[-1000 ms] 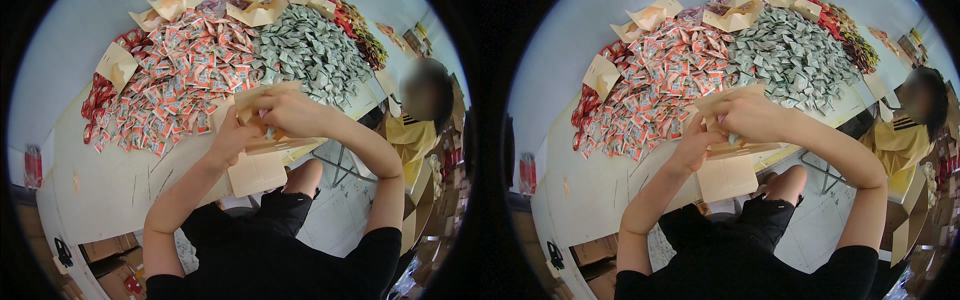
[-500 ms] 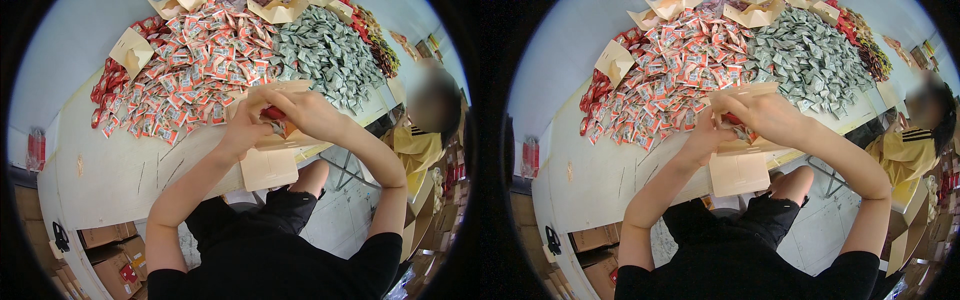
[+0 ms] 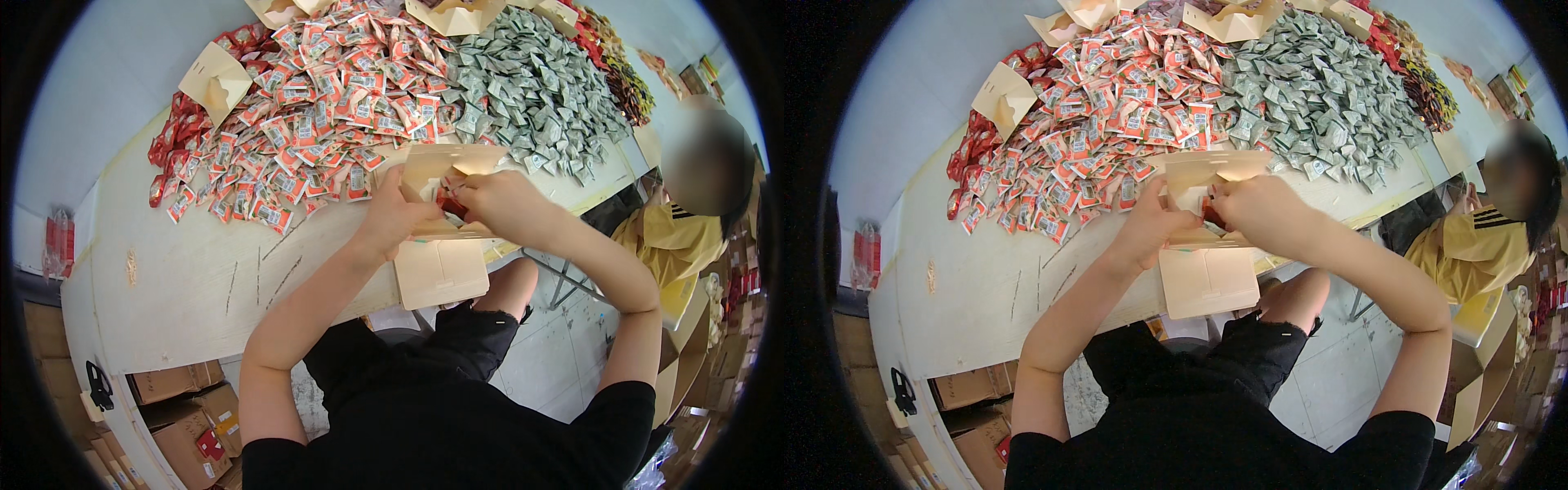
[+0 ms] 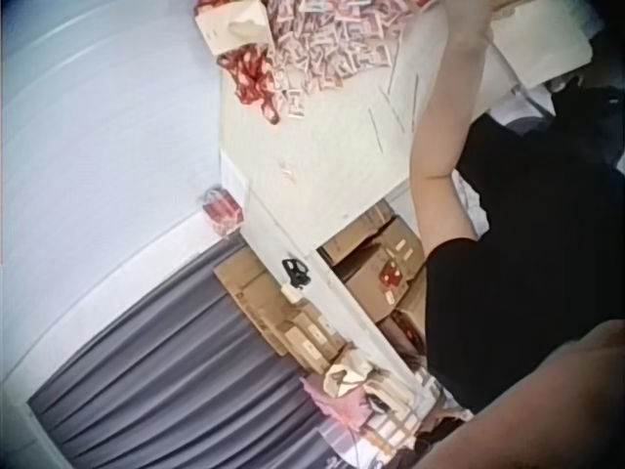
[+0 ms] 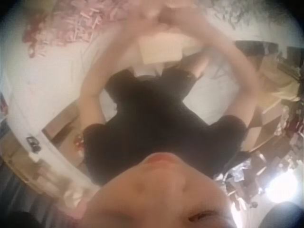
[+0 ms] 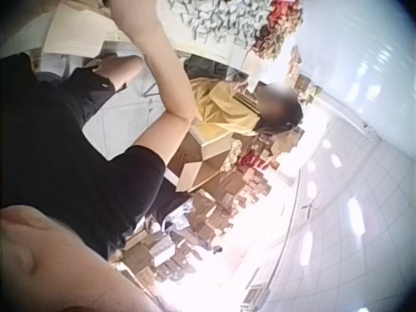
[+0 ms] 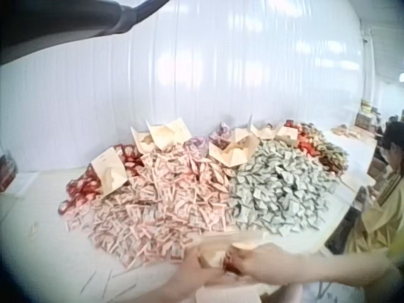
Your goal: The person folds flat beige paper sheets into small pouches by hand. They then pick up small individually wrapped packets from a large pile on the table and place them inside the pouches, closing the tops. The finished pouches are set aside on the table.
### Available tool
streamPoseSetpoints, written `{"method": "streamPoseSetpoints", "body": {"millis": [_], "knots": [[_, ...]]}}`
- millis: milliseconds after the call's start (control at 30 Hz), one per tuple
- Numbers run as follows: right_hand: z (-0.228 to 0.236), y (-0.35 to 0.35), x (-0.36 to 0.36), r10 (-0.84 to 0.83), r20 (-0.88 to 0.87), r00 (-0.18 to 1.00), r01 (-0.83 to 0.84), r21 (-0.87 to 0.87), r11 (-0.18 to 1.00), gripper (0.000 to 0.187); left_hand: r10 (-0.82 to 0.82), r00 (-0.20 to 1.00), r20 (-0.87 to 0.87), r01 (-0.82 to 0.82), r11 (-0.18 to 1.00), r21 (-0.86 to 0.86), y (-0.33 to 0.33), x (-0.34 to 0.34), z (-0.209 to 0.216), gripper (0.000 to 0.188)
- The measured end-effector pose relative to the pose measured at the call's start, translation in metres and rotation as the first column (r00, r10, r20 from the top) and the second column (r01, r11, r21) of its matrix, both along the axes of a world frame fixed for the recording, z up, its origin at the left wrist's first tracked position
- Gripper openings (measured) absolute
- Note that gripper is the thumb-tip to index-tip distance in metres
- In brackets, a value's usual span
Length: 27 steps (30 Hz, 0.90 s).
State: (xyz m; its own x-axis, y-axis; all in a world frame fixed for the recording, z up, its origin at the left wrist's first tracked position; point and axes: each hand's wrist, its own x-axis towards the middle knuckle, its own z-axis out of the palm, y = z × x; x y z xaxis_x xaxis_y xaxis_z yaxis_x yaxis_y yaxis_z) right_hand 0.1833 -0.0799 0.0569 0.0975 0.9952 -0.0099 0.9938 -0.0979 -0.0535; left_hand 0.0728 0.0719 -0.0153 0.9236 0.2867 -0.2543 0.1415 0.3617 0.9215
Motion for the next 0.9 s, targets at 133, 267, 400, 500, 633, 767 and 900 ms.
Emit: {"method": "streamPoseSetpoints", "body": {"millis": [133, 267, 400, 500, 633, 767, 900], "knots": [[-0.018, 0.012, 0.002, -0.148, -0.019, 0.989, 0.149, 0.052, 0.987, 0.01, 0.017, 0.996, -0.083, -0.018, 1.0, -0.019, -0.005, 0.0, 0.007, 0.066], [-0.028, 0.018, 0.023, -0.105, -0.159, 0.982, 0.142, 0.239, 0.961, 0.013, -0.037, 0.999, -0.033, 0.039, 0.997, 0.065, -0.004, 0.001, 0.002, 0.068], [-0.019, 0.021, 0.021, -0.115, -0.449, 0.886, 0.221, 0.191, 0.956, 0.012, 0.039, 0.998, 0.047, -0.042, 0.997, 0.059, -0.006, 0.003, -0.01, 0.066], [-0.009, 0.017, 0.016, -0.098, -0.356, 0.929, 0.13, 0.068, 0.989, 0.019, 0.074, 0.996, 0.056, -0.076, 0.997, 0.028, -0.005, 0.005, -0.016, 0.059], [-0.024, 0.015, 0.008, 0.057, -0.266, 0.962, -0.059, -0.002, 0.998, 0.016, 0.073, 0.994, 0.082, -0.088, 0.975, 0.206, -0.004, 0.013, -0.045, 0.051], [-0.006, 0.013, 0.006, 0.003, -0.32, 0.947, 0.056, 0.175, 0.983, 0.014, 0.072, 0.991, 0.117, -0.086, 0.988, 0.128, -0.005, 0.014, -0.043, 0.044], [0.018, 0.001, 0.017, -0.214, -0.251, 0.944, 0.33, 0.741, 0.584, 0.049, 0.187, 0.959, 0.211, -0.204, 0.977, 0.061, 0.011, 0.006, -0.014, 0.045]]}}
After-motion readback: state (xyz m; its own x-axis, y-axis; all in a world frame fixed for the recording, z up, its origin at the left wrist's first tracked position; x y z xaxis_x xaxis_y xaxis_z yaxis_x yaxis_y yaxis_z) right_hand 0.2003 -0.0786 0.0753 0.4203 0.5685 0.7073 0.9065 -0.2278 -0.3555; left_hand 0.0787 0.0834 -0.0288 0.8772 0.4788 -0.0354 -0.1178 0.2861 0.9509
